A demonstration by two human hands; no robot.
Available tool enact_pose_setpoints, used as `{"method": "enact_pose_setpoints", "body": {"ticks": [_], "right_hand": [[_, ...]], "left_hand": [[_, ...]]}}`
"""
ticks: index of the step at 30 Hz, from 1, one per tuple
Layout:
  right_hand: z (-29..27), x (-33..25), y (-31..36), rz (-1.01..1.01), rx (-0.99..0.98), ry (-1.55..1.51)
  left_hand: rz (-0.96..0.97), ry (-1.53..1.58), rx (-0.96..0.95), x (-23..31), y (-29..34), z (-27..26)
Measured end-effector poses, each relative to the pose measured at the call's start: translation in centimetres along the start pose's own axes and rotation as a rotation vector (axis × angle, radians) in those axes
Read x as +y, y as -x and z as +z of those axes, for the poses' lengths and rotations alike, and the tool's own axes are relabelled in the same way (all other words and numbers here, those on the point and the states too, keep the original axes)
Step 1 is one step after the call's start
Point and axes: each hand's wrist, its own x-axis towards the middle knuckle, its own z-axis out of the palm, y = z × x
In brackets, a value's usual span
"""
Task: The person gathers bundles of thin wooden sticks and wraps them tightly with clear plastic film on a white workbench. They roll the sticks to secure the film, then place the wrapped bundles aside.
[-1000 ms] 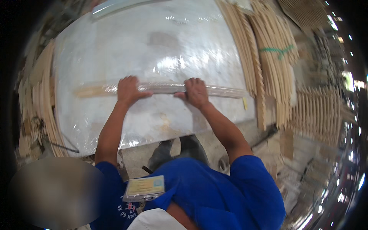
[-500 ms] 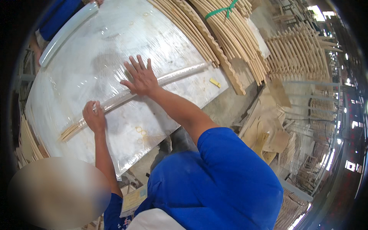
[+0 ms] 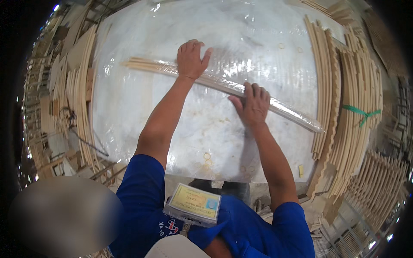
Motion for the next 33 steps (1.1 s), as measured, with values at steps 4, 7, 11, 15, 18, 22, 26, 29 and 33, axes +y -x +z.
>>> {"method": "enact_pose_setpoints", "body": {"ticks": [4, 7, 11, 15, 18, 22, 26, 29, 33], "right_hand": [[-0.6, 0.5, 0.3, 0.062, -0.026, 0.059], [-1.3, -0.1, 1.3, -0.022, -0.059, 0.100], [-1.8, -3.3, 10.0, -0.061, -0.011, 0.119], [-4.6, -6.9, 19.8, 0.013, -0.181, 0.087], [-5.2, -9.5, 22.2, 0.083, -0.175, 0.115], [-2.3, -9.6, 18.0, 0.110, -0.069, 0.038], [-0.3, -5.9, 6.9, 0.188, -0.103, 0.140], [-0.4, -2.6, 2.2, 0.281, -0.043, 0.072], [-0.6, 0.3, 1.1, 0.255, -0.073, 0.055]], "left_hand": [[0.073, 0.037, -0.336, 0.9, 5.7, -4.3], [0.065, -0.036, -0.420, 0.9, 7.3, -6.7], [0.048, -0.031, -0.423, 1.1, 14.8, -10.4], [0.082, 0.042, -0.409, 2.9, 24.4, -14.8], [-0.055, 0.083, -0.717, 4.6, 24.1, -16.1], [-0.028, 0.127, -0.549, 4.0, 17.1, -12.9], [-0.076, 0.102, -0.353, 3.4, 10.2, -9.8], [-0.130, 0.248, -0.586, 3.6, 9.6, -8.4], [0.009, 0.131, -0.531, 5.1, 11.8, -7.8]]}}
